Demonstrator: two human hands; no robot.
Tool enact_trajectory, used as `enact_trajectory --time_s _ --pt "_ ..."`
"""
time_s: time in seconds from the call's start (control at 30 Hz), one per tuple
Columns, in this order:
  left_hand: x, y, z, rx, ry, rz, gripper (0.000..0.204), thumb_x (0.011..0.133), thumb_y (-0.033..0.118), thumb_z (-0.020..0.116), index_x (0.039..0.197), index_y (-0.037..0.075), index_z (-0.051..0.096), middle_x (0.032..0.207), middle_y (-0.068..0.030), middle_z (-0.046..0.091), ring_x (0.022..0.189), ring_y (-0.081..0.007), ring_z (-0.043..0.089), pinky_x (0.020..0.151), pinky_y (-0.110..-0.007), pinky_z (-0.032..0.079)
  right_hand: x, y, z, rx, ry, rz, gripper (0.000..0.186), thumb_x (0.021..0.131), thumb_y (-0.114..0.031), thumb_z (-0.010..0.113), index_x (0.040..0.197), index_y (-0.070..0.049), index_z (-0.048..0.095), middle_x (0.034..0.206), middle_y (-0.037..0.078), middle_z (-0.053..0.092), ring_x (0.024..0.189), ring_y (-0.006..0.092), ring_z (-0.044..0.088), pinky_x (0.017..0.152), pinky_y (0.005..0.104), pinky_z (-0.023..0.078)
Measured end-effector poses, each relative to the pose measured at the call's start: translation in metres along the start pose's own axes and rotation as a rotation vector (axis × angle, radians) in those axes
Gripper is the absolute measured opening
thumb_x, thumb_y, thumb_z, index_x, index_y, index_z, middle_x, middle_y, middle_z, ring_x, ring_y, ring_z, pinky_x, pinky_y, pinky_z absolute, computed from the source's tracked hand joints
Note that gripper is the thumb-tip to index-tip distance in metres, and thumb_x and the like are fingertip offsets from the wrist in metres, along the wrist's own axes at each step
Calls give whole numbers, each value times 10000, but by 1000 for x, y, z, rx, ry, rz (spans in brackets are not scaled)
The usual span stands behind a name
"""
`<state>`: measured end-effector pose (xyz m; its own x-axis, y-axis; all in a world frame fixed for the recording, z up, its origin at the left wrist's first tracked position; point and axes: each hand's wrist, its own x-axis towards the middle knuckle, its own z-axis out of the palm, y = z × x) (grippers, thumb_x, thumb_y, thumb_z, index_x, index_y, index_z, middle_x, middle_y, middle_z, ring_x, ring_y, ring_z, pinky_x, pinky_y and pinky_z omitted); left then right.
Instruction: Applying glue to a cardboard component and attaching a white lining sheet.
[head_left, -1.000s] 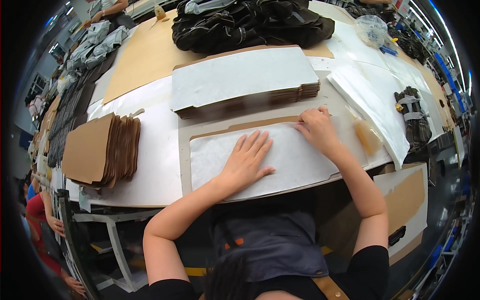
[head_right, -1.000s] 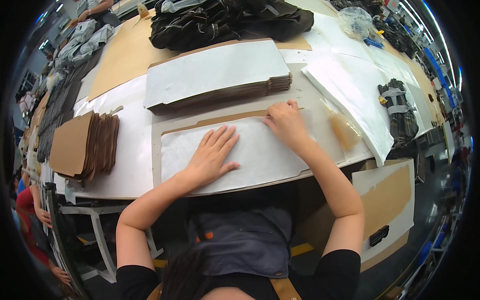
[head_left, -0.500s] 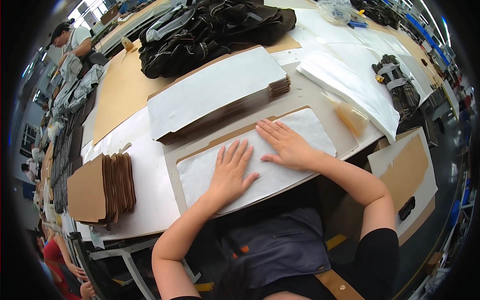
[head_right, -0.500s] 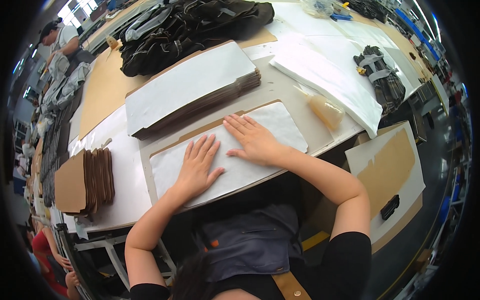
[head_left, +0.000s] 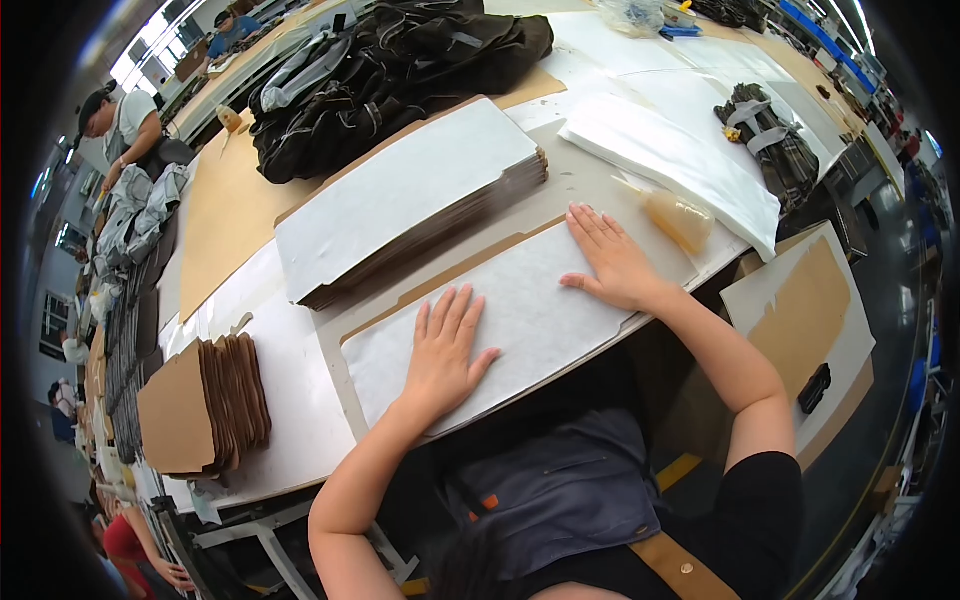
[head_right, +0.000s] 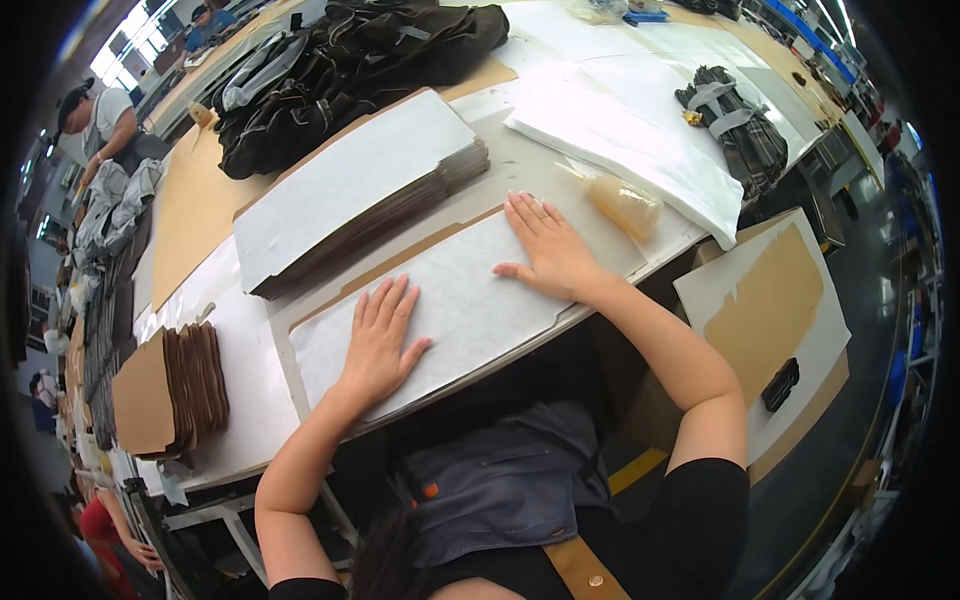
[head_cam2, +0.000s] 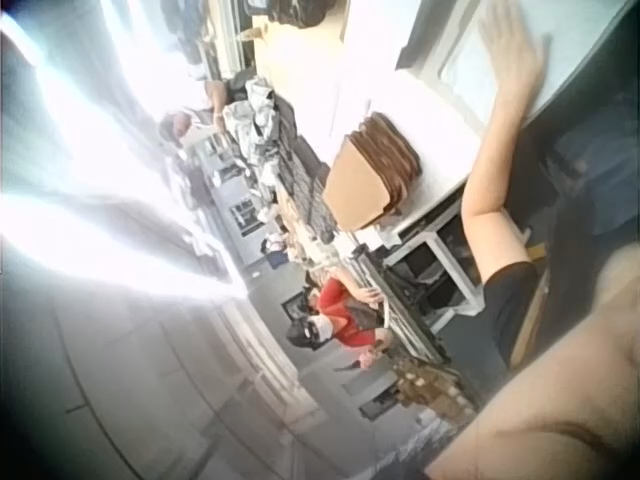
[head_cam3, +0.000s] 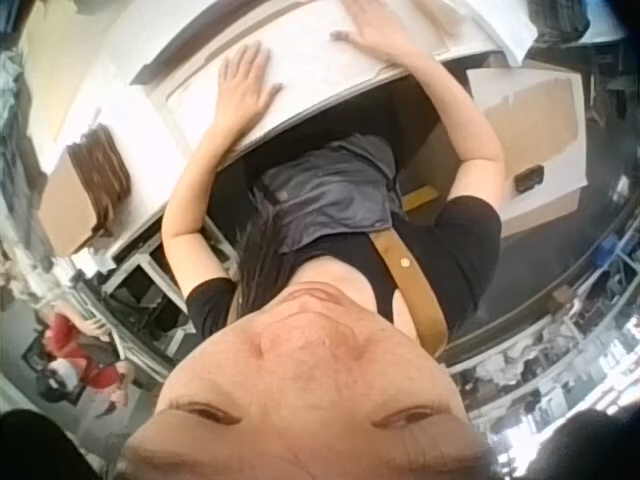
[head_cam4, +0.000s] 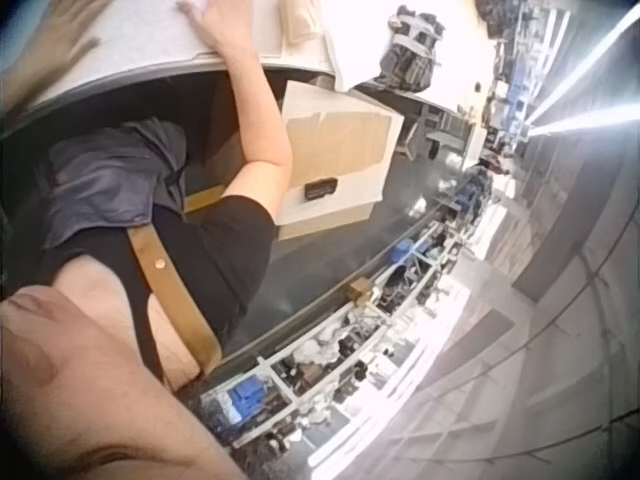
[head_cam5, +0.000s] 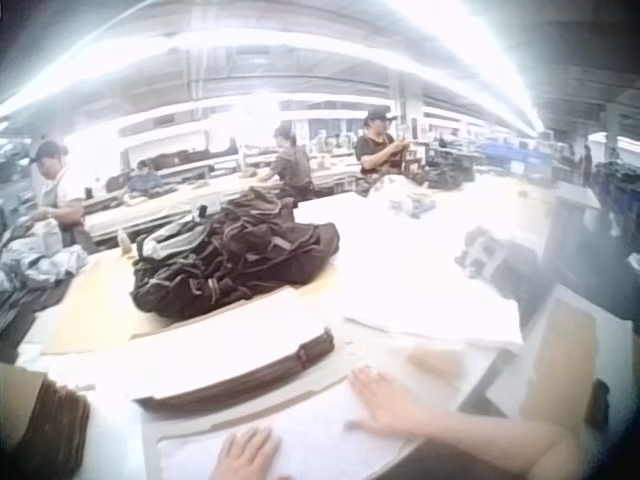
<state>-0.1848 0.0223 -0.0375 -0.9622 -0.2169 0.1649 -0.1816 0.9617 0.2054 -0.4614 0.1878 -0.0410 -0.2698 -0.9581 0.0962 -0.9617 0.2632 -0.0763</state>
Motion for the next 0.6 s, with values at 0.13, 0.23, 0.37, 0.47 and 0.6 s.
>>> enact_trajectory --time_s 0.13,0.23,0.37,0.47,0.6 --pt "1 1 1 -1 10 9 693 929 435 574 1465 43 374 1553 -150 308 1453 -323 241 1181 -508 151 -19 5 -4 -116 86 86 954 923 -668 419 1513 46 189 1595 213 176 1493 317 147 1209 449 137" --pt "0 1 0 13 19 10 689 929 424 580 1465 43 374 1554 -149 307 1451 -324 245 1180 -509 153 -47 -12 -12 -13 -8 18 969 916 -670 429 1509 58 189 1593 218 178 1493 322 143 1210 457 126" --pt "0 1 -1 3 21 11 686 929 420 581 1464 43 375 1553 -150 308 1449 -324 250 1180 -510 155 -74 -1 -21 -56 -83 128 986 913 -670 438 1503 75 174 1591 228 172 1493 333 137 1209 455 129" --pt "0 1 -3 -3 12 -3 677 932 390 576 1472 42 360 1557 -154 302 1457 -324 237 1190 -493 139 -86 1 -21 -40 -30 203 974 916 -642 471 1496 85 181 1585 244 172 1490 338 145 1208 449 138" --pt "0 1 -2 -8 20 1 663 931 365 576 1466 36 364 1547 -166 310 1448 -335 248 1187 -498 146 -60 -14 -27 -1 55 90 968 915 -610 511 1495 92 180 1579 257 175 1486 345 155 1208 440 144"
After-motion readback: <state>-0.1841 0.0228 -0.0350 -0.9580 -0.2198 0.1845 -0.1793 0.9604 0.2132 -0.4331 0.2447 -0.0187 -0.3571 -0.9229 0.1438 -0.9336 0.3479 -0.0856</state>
